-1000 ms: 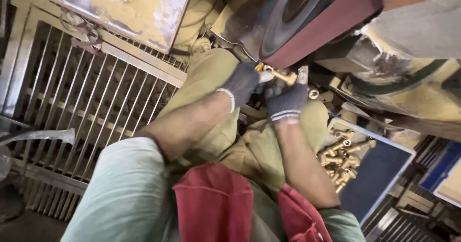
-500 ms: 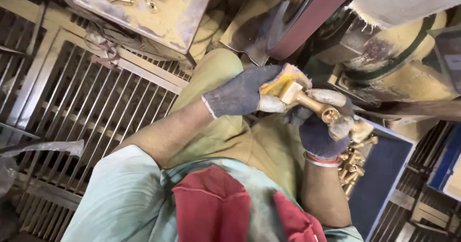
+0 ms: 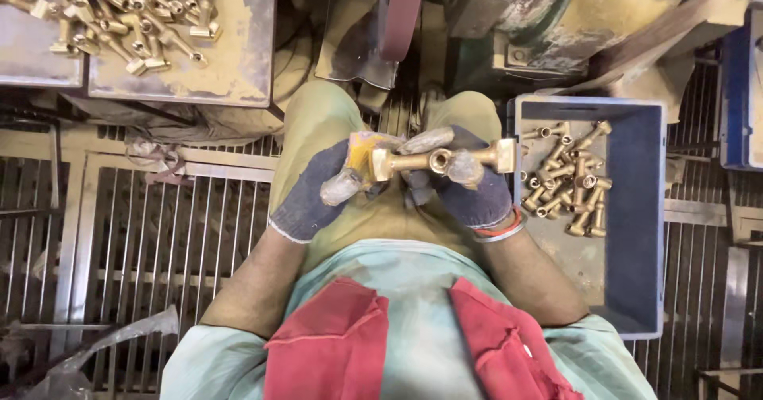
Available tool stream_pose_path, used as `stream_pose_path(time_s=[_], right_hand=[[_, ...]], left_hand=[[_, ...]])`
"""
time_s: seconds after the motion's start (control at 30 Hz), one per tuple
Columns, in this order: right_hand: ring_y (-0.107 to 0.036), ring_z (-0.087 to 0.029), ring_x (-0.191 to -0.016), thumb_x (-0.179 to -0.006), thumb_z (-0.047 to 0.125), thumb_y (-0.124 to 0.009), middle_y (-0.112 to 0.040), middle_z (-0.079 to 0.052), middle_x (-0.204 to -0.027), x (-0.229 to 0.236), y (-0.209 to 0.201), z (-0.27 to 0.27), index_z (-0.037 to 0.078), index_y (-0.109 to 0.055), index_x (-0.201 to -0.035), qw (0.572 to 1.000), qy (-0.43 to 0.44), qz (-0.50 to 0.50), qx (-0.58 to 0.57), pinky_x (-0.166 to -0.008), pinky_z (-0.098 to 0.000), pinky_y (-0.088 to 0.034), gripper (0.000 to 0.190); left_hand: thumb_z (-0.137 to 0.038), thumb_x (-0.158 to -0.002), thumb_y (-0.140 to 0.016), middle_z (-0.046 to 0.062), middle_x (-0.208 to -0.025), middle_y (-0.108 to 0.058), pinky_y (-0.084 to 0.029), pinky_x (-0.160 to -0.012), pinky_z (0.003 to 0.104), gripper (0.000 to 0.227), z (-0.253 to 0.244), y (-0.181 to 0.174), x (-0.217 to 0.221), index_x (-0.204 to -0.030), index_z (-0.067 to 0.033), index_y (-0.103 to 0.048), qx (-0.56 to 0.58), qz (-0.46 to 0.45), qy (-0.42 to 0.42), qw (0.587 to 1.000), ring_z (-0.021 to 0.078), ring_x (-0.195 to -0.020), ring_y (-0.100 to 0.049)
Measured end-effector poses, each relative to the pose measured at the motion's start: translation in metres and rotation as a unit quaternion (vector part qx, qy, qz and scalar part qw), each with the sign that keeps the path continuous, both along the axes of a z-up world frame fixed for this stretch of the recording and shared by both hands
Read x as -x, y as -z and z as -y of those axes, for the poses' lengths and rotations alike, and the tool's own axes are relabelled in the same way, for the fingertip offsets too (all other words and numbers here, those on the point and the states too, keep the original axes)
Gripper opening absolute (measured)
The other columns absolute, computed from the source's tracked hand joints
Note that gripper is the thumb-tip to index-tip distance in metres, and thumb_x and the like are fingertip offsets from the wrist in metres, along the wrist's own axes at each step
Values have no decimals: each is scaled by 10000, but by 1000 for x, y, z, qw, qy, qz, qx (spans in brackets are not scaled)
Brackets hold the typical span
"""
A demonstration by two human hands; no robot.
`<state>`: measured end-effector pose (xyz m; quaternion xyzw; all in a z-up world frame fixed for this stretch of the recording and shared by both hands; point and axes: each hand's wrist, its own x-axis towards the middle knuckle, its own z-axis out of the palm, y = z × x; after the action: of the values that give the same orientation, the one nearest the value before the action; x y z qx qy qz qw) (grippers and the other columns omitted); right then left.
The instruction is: The person sits on the floor and repeatedly presses small brass-colored metal parts against a moving belt sander. They rotate the parts to treat different surfaces and place finished pieces into a nearby tray.
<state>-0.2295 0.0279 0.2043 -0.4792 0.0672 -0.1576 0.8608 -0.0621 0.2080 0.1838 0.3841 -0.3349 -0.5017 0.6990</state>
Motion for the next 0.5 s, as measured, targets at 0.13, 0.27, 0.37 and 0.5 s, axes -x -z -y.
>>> stream_pose_path(time_s=[0.13,0.27,0.37,0.5], right_hand=[[-642,-227,-831,-969,437,-712,-664,-175,-1186,5,-15,-6,-8,-617,-1227,1000,-14,9,16,-667,-375,-566,523],[-679,-222,-933,-1016,266,-630,-690,-170,-1217,4,-3,-4,-62,-632,-1260,994,-33,-63,88,-756,-361,-589,409],[-631,-191,-1016,-1057,169,-626,-657,-140,-1202,-5,17,7,-58,-609,-1313,987,-9,-143,75,-874,-313,-525,343],[-672,-231,-849,-984,194,-645,-688,-132,-1020,-13,36,17,-38,-640,-1223,972,-14,-230,43,-734,-370,-577,333]], left_hand=[[-342,-1011,-659,40,-1193,-673,-529,-887,264,489,-1,15,10,-1381,-26,-616,-52,91,-50,993,96,-1037,-638],[-240,-1021,-647,-2,-969,-664,-463,-628,233,292,18,39,24,-1257,-69,-671,-124,-111,-67,984,57,-776,-591],[-254,-1035,-645,-28,-840,-629,-388,-546,215,234,24,54,20,-1160,-62,-692,-149,-163,-103,970,44,-677,-533],[-281,-1033,-640,-55,-723,-558,-352,-445,184,225,16,76,1,-1078,-67,-695,-167,-270,-165,934,26,-542,-486]])
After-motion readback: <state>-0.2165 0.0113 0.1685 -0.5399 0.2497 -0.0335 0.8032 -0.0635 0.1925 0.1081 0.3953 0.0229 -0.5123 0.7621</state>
